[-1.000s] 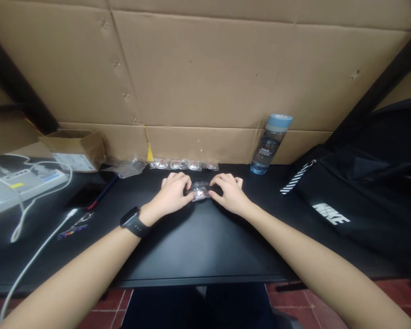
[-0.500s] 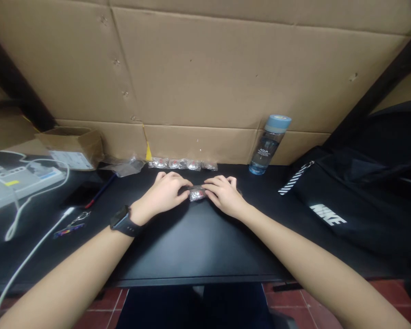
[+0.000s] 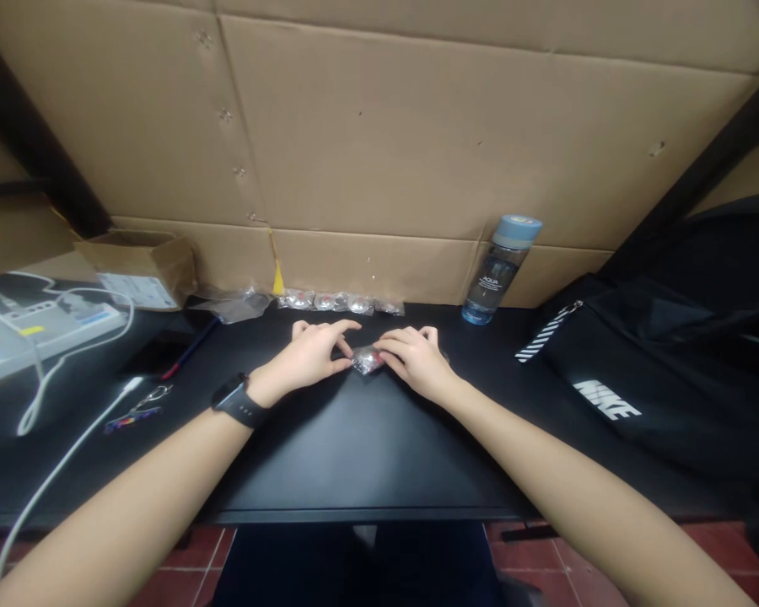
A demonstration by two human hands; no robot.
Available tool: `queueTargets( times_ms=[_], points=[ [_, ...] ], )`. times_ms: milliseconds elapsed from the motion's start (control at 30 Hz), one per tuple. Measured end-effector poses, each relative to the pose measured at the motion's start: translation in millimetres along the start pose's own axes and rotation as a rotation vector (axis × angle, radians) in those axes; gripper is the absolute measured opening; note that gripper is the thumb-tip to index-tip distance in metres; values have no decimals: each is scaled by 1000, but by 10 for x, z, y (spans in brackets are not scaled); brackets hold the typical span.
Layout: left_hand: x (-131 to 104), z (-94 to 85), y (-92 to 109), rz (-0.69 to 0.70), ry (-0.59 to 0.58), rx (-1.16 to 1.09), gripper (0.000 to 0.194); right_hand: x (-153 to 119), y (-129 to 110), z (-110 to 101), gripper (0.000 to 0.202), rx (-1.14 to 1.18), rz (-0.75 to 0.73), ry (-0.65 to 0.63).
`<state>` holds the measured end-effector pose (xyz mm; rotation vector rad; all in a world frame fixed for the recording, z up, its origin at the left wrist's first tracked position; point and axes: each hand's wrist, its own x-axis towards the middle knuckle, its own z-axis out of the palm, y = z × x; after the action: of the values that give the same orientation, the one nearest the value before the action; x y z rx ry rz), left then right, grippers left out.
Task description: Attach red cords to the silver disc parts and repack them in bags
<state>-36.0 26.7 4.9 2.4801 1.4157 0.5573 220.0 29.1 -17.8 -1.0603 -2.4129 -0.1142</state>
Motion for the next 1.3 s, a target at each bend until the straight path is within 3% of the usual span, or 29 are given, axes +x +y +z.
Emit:
queueTargets(
  times_ms=[300,533,700,833,967,1300],
  points=[
    [22,33,72,42,-66,-157,56,13,26,11,21,83,-2,5],
    [13,-57,110,70,-99,-92,19,9,40,24,22,237,-107,-85],
    [10,-19,101,114,-69,-53,15,23,93,58,29,288,-174,-111],
    [25,34,24,126,-22,-23,6,14,-7,-61,39,247,-207,-178],
    [21,-27,-45,129,-14,2,6,-21,-186,-207,37,163,-213,-224],
    [-30,-304,4,49,311,34,19,-61,-337,-176,40,-28,-247,-282]
  ],
)
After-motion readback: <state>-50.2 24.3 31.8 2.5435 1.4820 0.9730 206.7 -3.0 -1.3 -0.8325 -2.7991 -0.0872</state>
